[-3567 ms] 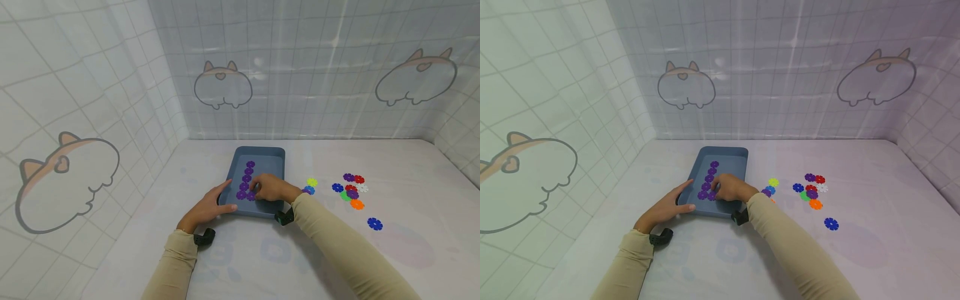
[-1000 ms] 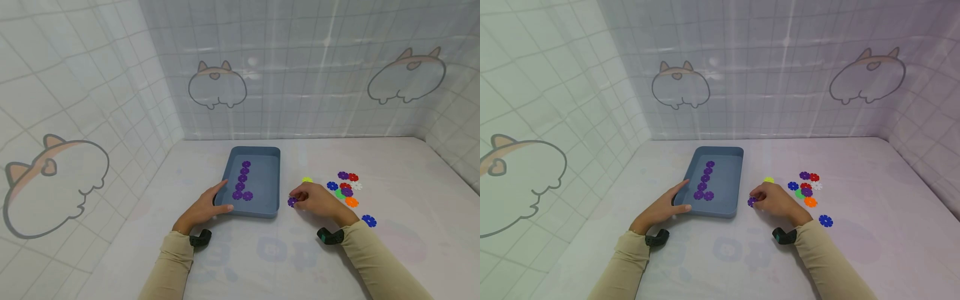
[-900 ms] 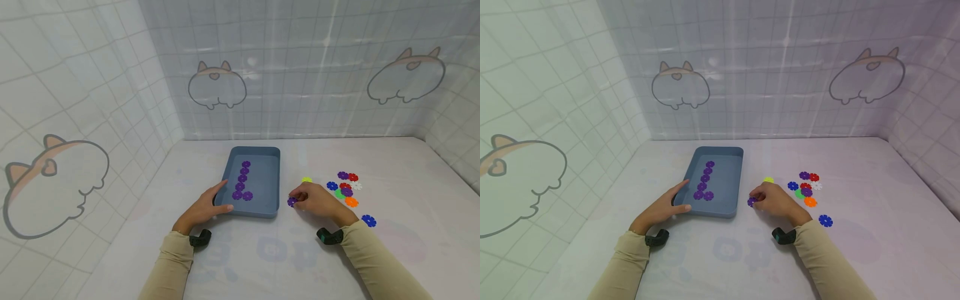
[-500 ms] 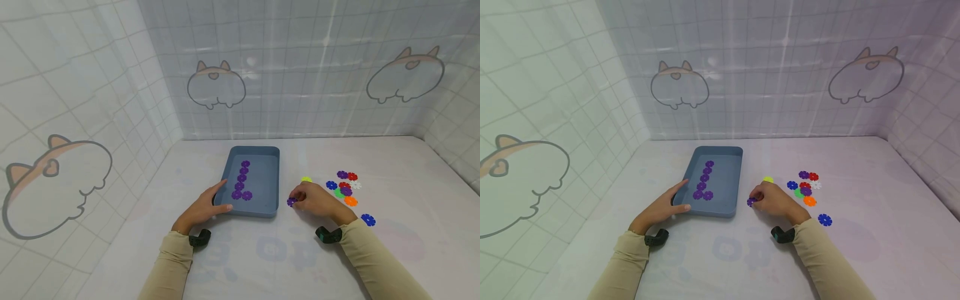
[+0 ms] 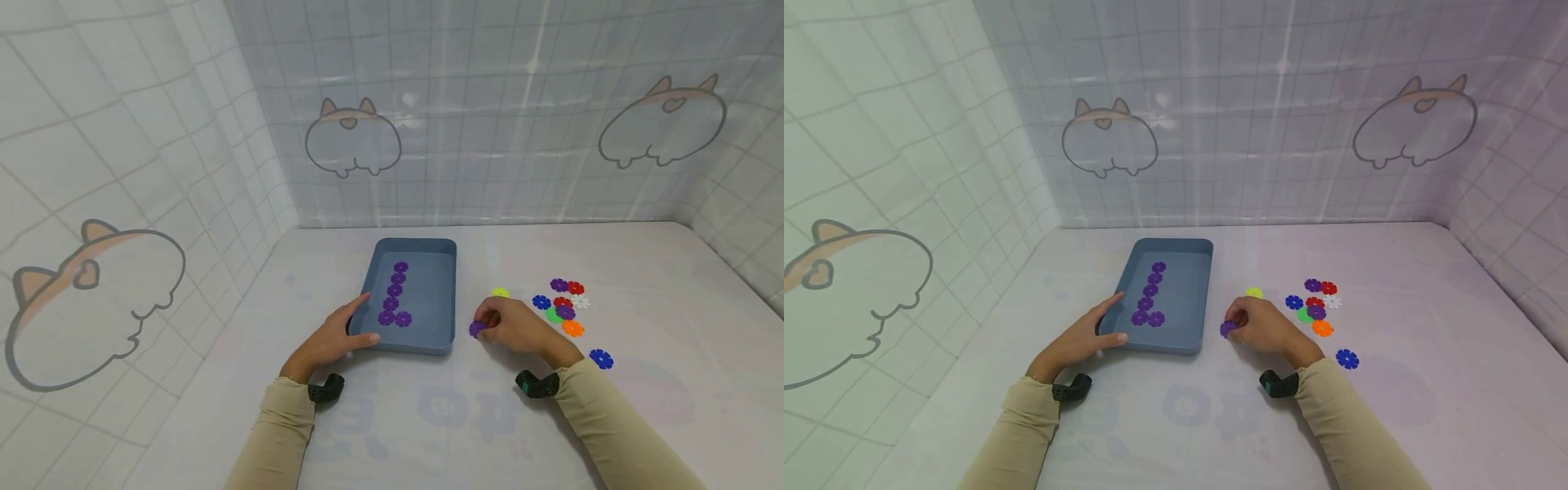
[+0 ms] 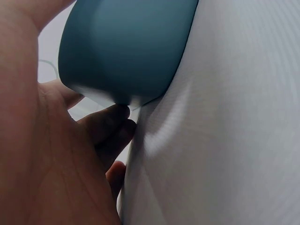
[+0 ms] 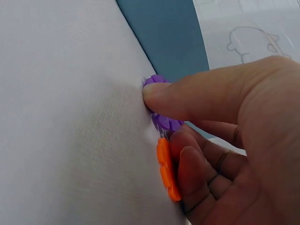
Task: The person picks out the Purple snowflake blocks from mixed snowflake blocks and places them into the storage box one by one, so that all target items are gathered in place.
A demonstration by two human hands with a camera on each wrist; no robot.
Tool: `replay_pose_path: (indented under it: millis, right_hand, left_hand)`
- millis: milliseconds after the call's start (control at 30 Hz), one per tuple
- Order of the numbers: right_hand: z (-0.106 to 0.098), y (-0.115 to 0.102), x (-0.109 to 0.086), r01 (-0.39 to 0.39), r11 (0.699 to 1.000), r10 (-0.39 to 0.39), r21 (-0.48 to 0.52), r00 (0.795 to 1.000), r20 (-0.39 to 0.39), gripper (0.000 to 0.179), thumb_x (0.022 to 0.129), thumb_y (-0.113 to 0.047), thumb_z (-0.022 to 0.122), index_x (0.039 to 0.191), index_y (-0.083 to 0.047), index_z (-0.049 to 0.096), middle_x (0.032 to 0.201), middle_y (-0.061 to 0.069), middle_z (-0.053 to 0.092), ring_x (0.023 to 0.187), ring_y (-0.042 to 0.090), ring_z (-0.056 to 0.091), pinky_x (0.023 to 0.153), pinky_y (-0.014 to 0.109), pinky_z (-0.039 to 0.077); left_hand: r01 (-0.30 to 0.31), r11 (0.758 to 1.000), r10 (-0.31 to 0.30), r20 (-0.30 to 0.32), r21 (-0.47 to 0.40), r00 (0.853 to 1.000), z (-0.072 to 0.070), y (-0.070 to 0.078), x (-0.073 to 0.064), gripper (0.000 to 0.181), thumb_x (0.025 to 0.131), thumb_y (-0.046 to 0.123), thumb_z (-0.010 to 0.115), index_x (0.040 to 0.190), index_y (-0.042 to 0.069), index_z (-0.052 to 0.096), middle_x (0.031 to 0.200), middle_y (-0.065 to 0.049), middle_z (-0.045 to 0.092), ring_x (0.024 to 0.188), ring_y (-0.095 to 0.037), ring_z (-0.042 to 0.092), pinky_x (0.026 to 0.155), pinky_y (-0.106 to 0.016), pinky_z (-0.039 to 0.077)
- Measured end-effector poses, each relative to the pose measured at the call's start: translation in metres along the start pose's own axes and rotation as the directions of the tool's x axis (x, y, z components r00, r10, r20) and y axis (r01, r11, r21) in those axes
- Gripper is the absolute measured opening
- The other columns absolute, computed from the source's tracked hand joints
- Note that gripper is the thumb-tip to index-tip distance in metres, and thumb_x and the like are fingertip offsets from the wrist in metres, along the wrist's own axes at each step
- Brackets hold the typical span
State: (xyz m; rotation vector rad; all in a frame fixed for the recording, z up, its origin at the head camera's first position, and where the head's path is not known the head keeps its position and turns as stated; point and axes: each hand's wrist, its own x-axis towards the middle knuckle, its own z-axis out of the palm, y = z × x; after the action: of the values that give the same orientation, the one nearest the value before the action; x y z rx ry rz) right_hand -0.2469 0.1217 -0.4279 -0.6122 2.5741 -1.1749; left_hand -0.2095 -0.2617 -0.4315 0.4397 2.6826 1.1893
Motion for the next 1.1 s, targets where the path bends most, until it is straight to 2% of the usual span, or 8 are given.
replay_pose_path:
  millis: [267, 467, 833, 1100]
  right_hand:
    - [0.0009, 0.0028, -0.0007, 0.001, 1.0, -0.001, 0.01, 0.999, -0.052, 0.009, 0.091, -0.009, 0.072, 0.098, -0.012, 0.068, 0.09, 0.001, 0.063, 0.085, 0.021, 0.056, 0.076, 0.035, 0.051]
    - [-0.0002, 0.0019, -0.0006, 0.01, 1.0, -0.007, 0.03, 0.995, -0.101, 0.006, 0.093, -0.008, 0.068, 0.095, -0.013, 0.07, 0.09, 0.001, 0.065, 0.084, 0.023, 0.057, 0.073, 0.035, 0.052]
    - [-0.0026, 0.0003, -0.0012, 0.027, 0.996, -0.012, 0.087, 0.986, -0.169, 0.005, 0.094, -0.009, 0.068, 0.099, -0.011, 0.07, 0.093, 0.003, 0.066, 0.087, 0.024, 0.059, 0.074, 0.036, 0.054]
    - [-0.0042, 0.0064, -0.0002, 0.015, 0.991, 0.012, 0.132, 0.979, -0.202, 0.011, 0.095, -0.013, 0.068, 0.106, -0.01, 0.071, 0.1, 0.005, 0.067, 0.097, 0.026, 0.061, 0.079, 0.035, 0.055]
  left_hand:
    - [0.03, 1.0, -0.03, 0.013, 0.003, 0.999, 0.0001, 0.0032, -0.0019, 0.092, 0.089, 0.052, 0.07, 0.162, 0.026, 0.02, 0.165, -0.009, 0.02, 0.15, -0.035, 0.016, 0.115, -0.065, 0.019]
    - [0.023, 1.0, -0.023, 0.004, 0.009, 1.0, -0.0001, 0.0036, -0.0013, 0.093, 0.089, 0.052, 0.071, 0.162, 0.025, 0.02, 0.165, -0.009, 0.021, 0.15, -0.035, 0.016, 0.115, -0.064, 0.019]
    - [0.014, 1.0, -0.014, 0.002, 0.007, 1.0, -0.0007, 0.0032, 0.0001, 0.093, 0.089, 0.052, 0.071, 0.162, 0.024, 0.021, 0.165, -0.009, 0.021, 0.15, -0.035, 0.016, 0.116, -0.063, 0.019]
    - [0.02, 1.0, -0.02, 0.007, 0.015, 1.0, -0.0006, 0.0026, 0.0002, 0.092, 0.09, 0.052, 0.07, 0.162, 0.026, 0.02, 0.165, -0.01, 0.02, 0.15, -0.035, 0.016, 0.115, -0.064, 0.019]
